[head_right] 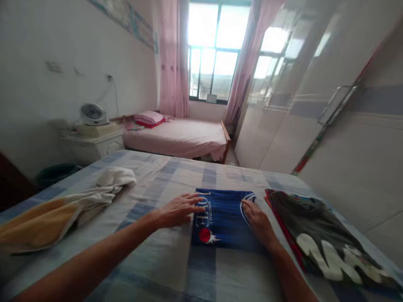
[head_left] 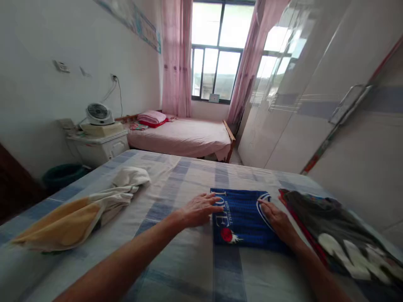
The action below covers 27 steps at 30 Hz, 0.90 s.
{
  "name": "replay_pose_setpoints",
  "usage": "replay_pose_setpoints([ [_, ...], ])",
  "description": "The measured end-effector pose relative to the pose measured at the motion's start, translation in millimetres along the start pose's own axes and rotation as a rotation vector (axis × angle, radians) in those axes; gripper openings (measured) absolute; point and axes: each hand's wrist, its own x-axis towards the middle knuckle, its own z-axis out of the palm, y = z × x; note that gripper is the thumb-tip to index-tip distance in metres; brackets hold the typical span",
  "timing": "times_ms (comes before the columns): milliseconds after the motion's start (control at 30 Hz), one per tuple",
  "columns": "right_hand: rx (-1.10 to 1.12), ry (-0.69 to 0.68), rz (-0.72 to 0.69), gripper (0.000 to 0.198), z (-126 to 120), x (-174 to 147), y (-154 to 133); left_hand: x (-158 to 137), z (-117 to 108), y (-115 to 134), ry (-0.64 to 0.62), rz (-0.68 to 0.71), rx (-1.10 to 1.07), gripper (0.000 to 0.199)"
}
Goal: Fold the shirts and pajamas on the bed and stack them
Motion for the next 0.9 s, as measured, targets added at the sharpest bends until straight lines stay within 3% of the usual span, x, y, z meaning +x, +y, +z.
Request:
replay_pose_setpoints([
  [100, 0.009, 0.026, 0.012, 0.054, -5, 1, 2, 7, -4, 5, 0.016, 0.106, 0.023, 0.029],
  [300, 0.032, 0.094, -0.002, 0.046, -12, -1, 0, 21, 5, 3, 0.118, 0.183, -0.018, 0.022],
  [433, 0.067, 0.148, 0.018, 0.045, -17, -1, -5, 28, 14, 3, 0.168, 0.106, -0.169, 0.028],
  [533, 0.147, 0.154, 0.031, 0.045, -27, -4, -25, 38, 13, 9, 0.196, -0.052, -0.255, 0.027],
  [633, 0.309, 0.038, 0.021, 0.044, -45, -20, -63, 58, -1, 17, 0.253, -0.254, -0.303, 0.023],
  [800, 0.456, -0.476, 0.009, 0.041, -58, -70, -115, 87, -45, 35, 0.322, -0.485, -0.314, 0.027],
  [833, 0.486, -0.513, 0.023, 0.04, -53, -79, -118, 88, -54, 41, 0.324, -0.5, -0.296, 0.026],
  [900, 0.574, -0.406, 0.068, 0.044, -37, -94, -118, 87, -68, 55, 0.322, -0.475, -0.25, 0.024],
])
